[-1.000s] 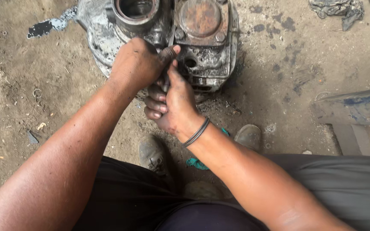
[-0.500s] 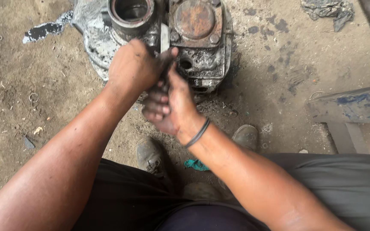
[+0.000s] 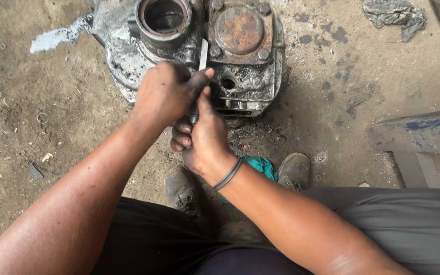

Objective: The person uses a metal scraper to remove grime and rust from the surface of a dirty engine block. They scrape the top surface and the edges of a circular opening, occasionally wiping the tool on a rag.

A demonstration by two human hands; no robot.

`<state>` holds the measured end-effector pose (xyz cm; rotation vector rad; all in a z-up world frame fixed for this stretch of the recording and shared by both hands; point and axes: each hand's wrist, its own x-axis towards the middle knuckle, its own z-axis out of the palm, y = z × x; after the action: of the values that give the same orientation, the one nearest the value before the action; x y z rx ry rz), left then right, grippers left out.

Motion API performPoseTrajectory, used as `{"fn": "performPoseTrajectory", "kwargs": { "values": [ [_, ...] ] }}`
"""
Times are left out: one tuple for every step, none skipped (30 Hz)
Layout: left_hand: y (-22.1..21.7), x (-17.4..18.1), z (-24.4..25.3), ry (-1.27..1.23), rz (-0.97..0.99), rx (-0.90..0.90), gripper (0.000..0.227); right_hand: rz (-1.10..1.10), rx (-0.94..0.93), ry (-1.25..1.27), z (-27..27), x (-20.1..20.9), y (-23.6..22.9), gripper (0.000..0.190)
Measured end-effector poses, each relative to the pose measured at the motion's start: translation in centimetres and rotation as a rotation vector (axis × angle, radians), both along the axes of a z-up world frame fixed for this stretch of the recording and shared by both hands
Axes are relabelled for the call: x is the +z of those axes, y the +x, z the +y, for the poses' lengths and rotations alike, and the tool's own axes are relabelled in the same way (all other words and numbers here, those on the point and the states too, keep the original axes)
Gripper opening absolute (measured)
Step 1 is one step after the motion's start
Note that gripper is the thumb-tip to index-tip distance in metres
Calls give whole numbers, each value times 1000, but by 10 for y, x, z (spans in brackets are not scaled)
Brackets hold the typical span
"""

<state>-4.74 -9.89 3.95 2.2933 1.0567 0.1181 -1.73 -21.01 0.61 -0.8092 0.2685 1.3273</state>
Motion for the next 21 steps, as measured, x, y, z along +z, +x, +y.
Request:
{"fn": "performPoseTrajectory", "kwargs": {
  "values": [
    [0, -2, -2, 34, -16, -16, 61, 10, -14, -36, -2, 3, 0, 57],
    [2, -3, -4, 71, -35, -32, 61, 22, -7, -51, -3, 6, 0, 56],
    [4, -3, -4, 108, -53, -48, 62, 34, 0, -66, -4, 9, 0, 56],
    [4, -1, -3, 69, -49, -36, 62, 49, 6, -80, -5, 11, -1, 55],
    [3, 1, -1, 30, -44, -24, 63, 55, 34, -62, -5, 12, 2, 55],
    [3, 3, 0, -8, -41, -13, 64, 61, 60, -42, -3, 13, 6, 55],
    [4, 5, 1, -20, -47, 0, 61, 66, 87, -22, -1, 12, 10, 55],
    [6, 5, 2, -33, -52, 14, 59, 66, 85, -12, 1, 11, 13, 55],
    [7, 5, 2, -47, -57, 29, 57, 67, 82, -2, 3, 10, 16, 55],
    [10, 5, 2, -11, -41, 34, 59, 65, 79, 8, 4, 9, 19, 55],
    [12, 5, 2, 24, -26, 40, 62, 76, 82, 23, 3, 8, 21, 55],
    [14, 4, 1, 61, -13, 46, 64, 85, 87, 38, 2, 7, 23, 54],
    [15, 4, 0, 49, -8, 61, 65, 94, 91, 54, 0, 7, 26, 54],
    [15, 3, -2, 36, -1, 79, 66, 107, 105, 61, -2, 6, 28, 55],
    [14, 2, -4, 23, 7, 97, 66, 119, 119, 67, -4, 5, 31, 55],
    [13, 1, -5, 5, -28, 78, 64, 134, 129, 77, -5, 5, 32, 56],
    [11, 1, -7, -12, -63, 60, 62, 142, 136, 76, -7, 4, 31, 57],
    [11, 1, -8, -29, -101, 38, 59, 147, 141, 78, -10, 4, 29, 57],
    [10, 1, -8, -28, -88, 44, 60, 153, 146, 79, -11, 4, 28, 58],
    [11, 2, -7, -26, -79, 53, 60, 159, 150, 87, -8, 4, 30, 58],
    [11, 4, -6, -24, -70, 61, 61, 165, 154, 95, -4, 3, 31, 59]
  ]
}}
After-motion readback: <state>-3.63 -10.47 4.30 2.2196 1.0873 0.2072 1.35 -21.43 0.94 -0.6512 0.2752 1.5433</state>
